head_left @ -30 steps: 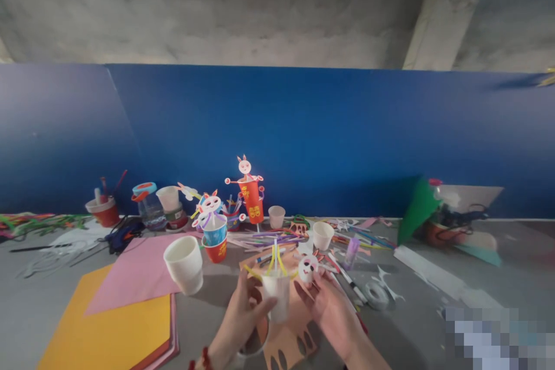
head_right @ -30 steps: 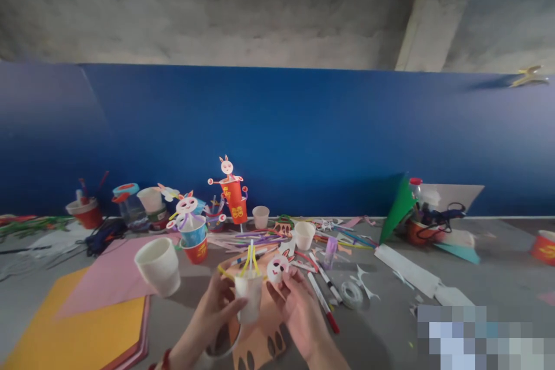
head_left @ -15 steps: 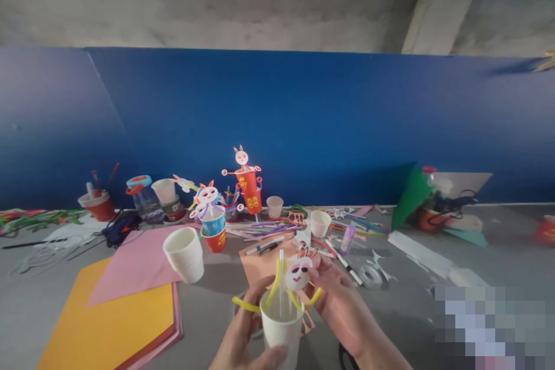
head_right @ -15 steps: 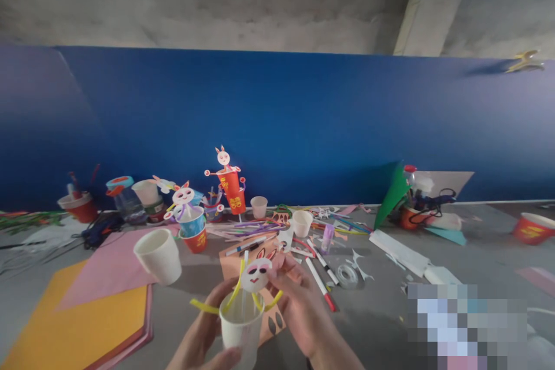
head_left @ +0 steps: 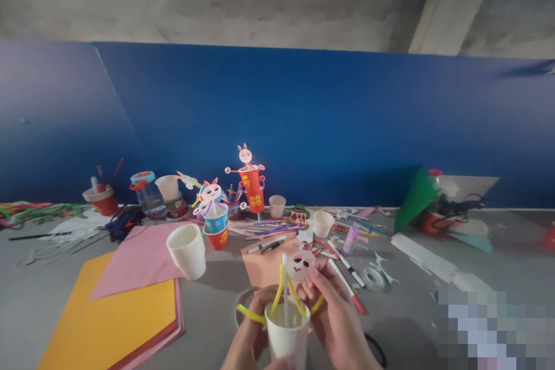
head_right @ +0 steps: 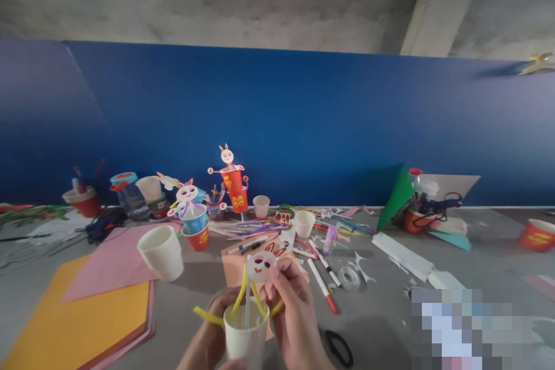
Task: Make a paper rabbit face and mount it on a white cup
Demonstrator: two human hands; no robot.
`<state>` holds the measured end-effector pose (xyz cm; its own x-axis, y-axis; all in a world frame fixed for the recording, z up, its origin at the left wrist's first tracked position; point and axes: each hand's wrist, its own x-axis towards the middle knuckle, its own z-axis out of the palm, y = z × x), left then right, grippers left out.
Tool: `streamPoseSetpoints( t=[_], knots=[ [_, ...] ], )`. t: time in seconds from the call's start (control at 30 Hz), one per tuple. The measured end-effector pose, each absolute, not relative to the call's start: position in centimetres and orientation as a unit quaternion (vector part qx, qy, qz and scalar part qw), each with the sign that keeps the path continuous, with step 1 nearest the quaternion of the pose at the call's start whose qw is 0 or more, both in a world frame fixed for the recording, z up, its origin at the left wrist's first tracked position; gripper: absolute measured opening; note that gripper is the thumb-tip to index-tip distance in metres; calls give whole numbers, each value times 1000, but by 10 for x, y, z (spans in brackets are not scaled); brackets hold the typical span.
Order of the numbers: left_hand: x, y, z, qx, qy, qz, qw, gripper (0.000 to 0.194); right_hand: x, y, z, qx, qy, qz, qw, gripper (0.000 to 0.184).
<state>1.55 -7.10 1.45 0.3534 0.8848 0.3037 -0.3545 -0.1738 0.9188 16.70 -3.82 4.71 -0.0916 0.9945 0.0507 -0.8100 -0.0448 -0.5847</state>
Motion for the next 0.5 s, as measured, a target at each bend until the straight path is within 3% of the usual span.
streamPoseSetpoints(
  t=[0.2,0.4,0.5],
  knots=[
    [24,-73,6,454,173,502,715,67,162,-33,45,-187,-187,682,682,26],
    [-10,-57,37,387,191,481,763,51,161,-30,43,-215,-157,671,692,39],
    [-26,-41,52,366,196,438,797,62,161,-31,43,-226,-158,678,682,41]
  ],
)
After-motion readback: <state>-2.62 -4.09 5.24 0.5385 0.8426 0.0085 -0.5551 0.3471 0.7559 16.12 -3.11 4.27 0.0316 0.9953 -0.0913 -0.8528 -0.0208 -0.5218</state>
